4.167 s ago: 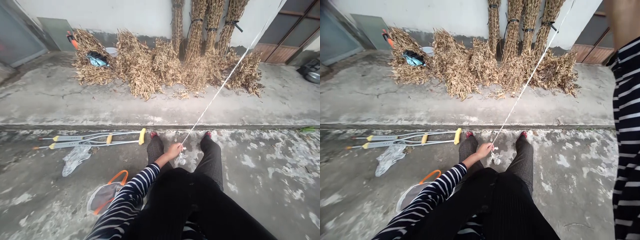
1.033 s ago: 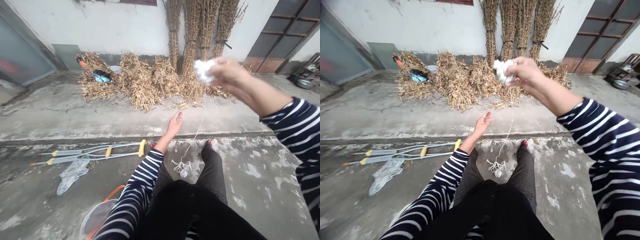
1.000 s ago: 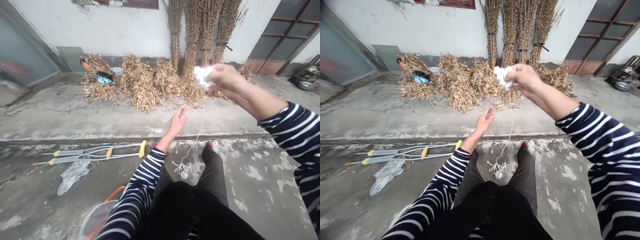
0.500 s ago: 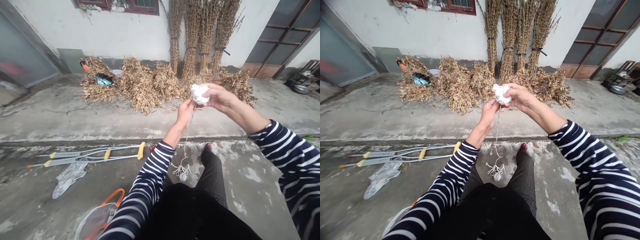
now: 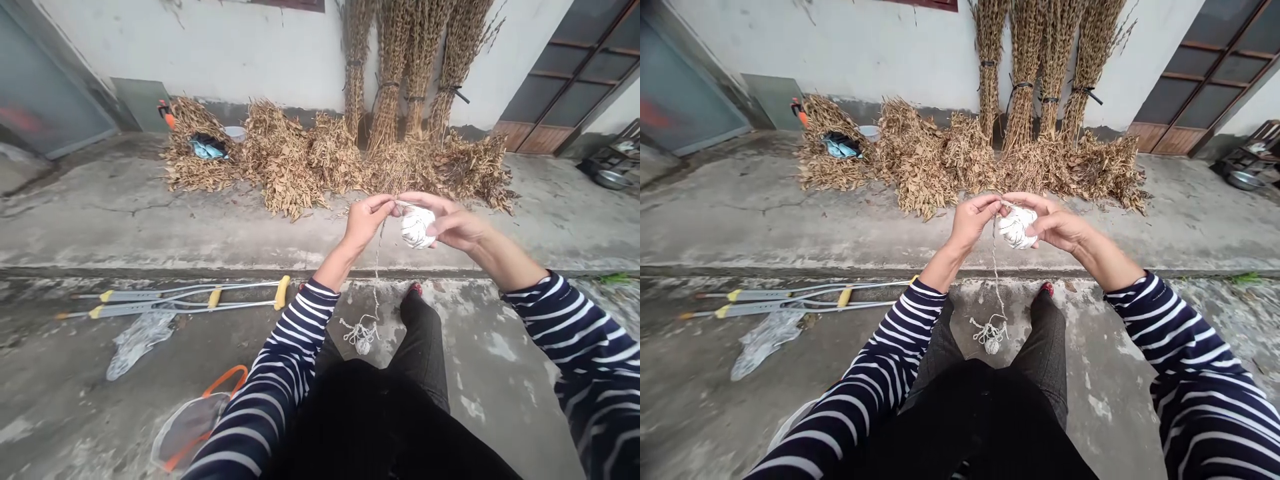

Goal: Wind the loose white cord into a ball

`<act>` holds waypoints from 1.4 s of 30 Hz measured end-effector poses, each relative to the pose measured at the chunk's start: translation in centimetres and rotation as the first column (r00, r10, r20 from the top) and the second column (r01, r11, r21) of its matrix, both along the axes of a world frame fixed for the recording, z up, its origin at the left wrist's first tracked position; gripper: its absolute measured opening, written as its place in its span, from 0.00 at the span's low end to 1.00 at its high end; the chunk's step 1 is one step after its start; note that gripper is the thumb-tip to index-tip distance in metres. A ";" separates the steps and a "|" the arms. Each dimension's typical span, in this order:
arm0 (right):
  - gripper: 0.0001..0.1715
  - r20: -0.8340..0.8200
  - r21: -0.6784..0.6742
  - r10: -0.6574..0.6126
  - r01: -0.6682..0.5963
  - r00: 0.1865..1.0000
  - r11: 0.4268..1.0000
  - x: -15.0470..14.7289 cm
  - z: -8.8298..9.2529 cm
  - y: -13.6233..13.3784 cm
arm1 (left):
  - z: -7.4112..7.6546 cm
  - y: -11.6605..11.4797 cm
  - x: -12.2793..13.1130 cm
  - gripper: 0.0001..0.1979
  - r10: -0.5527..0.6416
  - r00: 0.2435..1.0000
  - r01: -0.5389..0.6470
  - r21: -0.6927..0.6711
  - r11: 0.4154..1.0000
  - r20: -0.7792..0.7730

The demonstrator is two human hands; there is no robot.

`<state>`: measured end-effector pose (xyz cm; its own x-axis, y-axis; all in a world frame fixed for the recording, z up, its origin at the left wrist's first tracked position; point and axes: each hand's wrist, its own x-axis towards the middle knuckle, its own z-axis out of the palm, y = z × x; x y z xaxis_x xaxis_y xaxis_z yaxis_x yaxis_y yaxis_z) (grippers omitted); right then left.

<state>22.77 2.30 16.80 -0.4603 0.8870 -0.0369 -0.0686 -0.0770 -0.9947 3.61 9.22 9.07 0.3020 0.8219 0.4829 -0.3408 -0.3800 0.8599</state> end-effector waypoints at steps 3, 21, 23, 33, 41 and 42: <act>0.45 -0.016 0.041 -0.056 0.056 0.998 0.998 -0.1 -0.6 -0.5 | 0.2 0.0 -1.1 0.11 -0.084 0.988 0.086 0.011 0.996 -0.130; 0.27 -0.094 0.029 -0.359 0.363 0.929 0.931 -2.7 -0.6 0.1 | -4.3 -2.5 -2.6 0.14 -0.455 0.820 0.361 -0.303 0.882 -0.348; 0.27 -0.096 0.029 -0.379 0.383 0.921 0.923 -3.0 -0.8 0.3 | -4.2 -2.9 -2.8 0.16 -0.527 0.802 0.418 -0.365 0.832 -0.282; 0.34 -0.180 -0.079 -0.215 0.203 0.960 0.976 -1.8 -4.2 -1.8 | -4.4 -3.7 -4.4 0.25 -0.562 0.826 0.478 -0.472 0.741 -0.044; 0.36 -0.170 -0.093 -0.212 0.199 0.962 0.976 -1.1 -6.5 -3.6 | -3.0 -3.7 -4.0 0.21 -0.490 0.869 0.418 -0.431 0.799 -0.065; 0.36 -0.166 -0.099 -0.215 0.201 0.962 0.975 -1.0 -6.8 -3.8 | -3.0 -3.7 -4.2 0.20 -0.481 0.874 0.410 -0.431 0.804 -0.065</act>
